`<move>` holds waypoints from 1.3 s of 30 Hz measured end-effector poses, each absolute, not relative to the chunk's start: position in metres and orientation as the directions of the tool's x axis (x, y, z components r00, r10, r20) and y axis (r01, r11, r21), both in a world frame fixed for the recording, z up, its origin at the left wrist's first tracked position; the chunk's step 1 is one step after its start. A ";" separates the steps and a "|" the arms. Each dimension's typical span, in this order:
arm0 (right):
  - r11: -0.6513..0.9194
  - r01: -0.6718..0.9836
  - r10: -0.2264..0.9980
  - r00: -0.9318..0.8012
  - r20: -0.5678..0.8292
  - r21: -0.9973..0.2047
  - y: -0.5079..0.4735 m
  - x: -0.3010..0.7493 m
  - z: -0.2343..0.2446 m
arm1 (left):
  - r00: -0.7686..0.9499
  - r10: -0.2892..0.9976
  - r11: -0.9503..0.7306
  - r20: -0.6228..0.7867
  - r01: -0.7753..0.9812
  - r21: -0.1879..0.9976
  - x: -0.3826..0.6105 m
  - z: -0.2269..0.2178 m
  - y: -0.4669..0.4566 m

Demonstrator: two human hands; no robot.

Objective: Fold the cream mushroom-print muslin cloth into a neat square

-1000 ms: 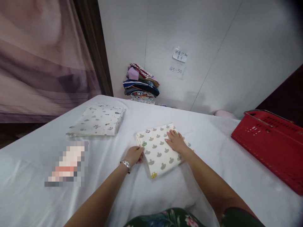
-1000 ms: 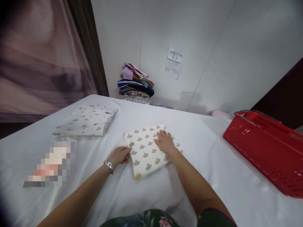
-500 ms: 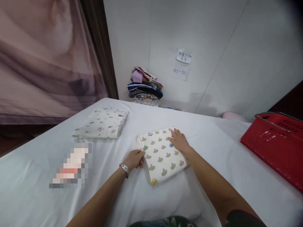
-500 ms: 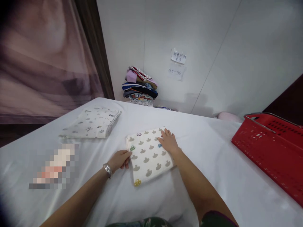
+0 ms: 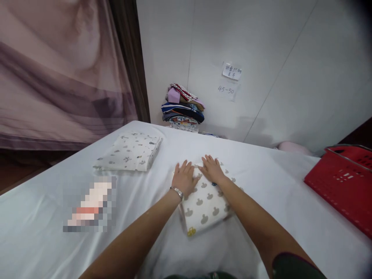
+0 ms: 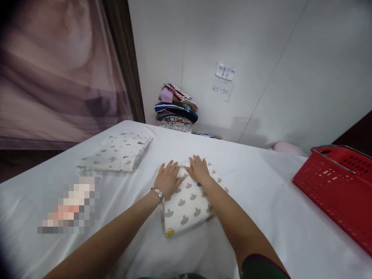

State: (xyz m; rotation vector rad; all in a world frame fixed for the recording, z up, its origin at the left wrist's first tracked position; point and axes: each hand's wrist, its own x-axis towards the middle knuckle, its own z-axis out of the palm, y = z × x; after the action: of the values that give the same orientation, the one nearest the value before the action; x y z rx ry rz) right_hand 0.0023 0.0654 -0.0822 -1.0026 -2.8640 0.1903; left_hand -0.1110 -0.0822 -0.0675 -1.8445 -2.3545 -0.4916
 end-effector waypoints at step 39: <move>-0.142 0.614 0.822 -0.364 -0.438 -0.777 0.048 0.151 -0.074 | -0.729 0.684 0.378 -0.017 0.335 0.863 -0.165 -0.104 -0.126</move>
State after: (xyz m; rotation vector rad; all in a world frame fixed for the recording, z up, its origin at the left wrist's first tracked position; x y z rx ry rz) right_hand 0.1514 0.0476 -0.0742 -1.6381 -1.9118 1.5159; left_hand -0.1651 -0.1257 -0.1035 -1.1319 -2.9006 -1.6507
